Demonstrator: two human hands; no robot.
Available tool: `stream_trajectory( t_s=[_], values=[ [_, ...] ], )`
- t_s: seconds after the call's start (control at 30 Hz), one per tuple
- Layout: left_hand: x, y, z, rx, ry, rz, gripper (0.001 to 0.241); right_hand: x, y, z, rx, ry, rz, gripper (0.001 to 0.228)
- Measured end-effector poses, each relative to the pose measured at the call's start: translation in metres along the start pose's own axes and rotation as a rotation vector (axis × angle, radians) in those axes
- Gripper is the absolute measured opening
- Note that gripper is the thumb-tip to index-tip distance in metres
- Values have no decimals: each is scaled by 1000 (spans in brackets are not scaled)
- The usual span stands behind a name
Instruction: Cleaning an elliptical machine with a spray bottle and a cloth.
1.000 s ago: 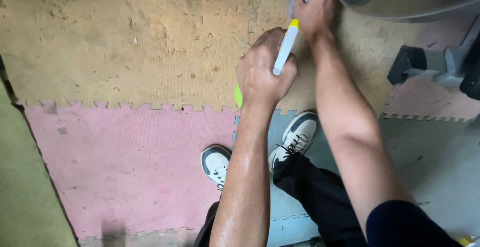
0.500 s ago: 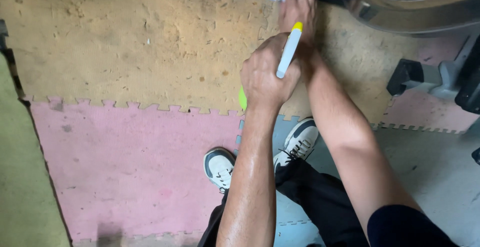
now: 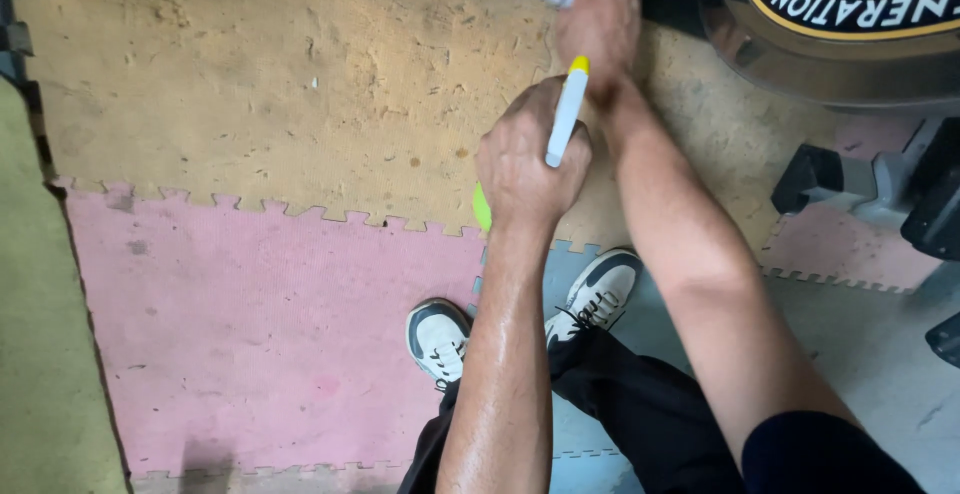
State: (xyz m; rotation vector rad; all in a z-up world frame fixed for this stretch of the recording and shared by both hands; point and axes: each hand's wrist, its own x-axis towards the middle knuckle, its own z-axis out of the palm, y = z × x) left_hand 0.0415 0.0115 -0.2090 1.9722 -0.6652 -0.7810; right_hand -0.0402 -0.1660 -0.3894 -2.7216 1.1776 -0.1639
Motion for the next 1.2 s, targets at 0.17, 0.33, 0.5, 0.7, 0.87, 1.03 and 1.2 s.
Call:
stream_trajectory(
  t_s=[0.17,0.33,0.5,0.7,0.87,1.03,1.2],
  values=[
    [-1,-4,-3,-34,42,69,41,40,-25,11,-11,-292,353,36],
    [1,-2,-4,-25,65,29,36,21,-23,18,0,-131,-52,44],
    [-4,3,-3,-33,41,16,38,-20,21,-10,-362,-144,-396,79],
    [-27,9,1,-108,48,34,43,-52,45,-31,-272,-193,-236,67],
    [-52,31,-16,-81,3,-56,42,-67,26,-51,-154,-163,-51,57],
    [-86,57,-42,-77,29,-66,40,-93,-21,-145,158,-143,123,44],
    [-125,112,-98,-104,73,-39,39,-128,-75,-246,541,-377,416,36]
  ],
)
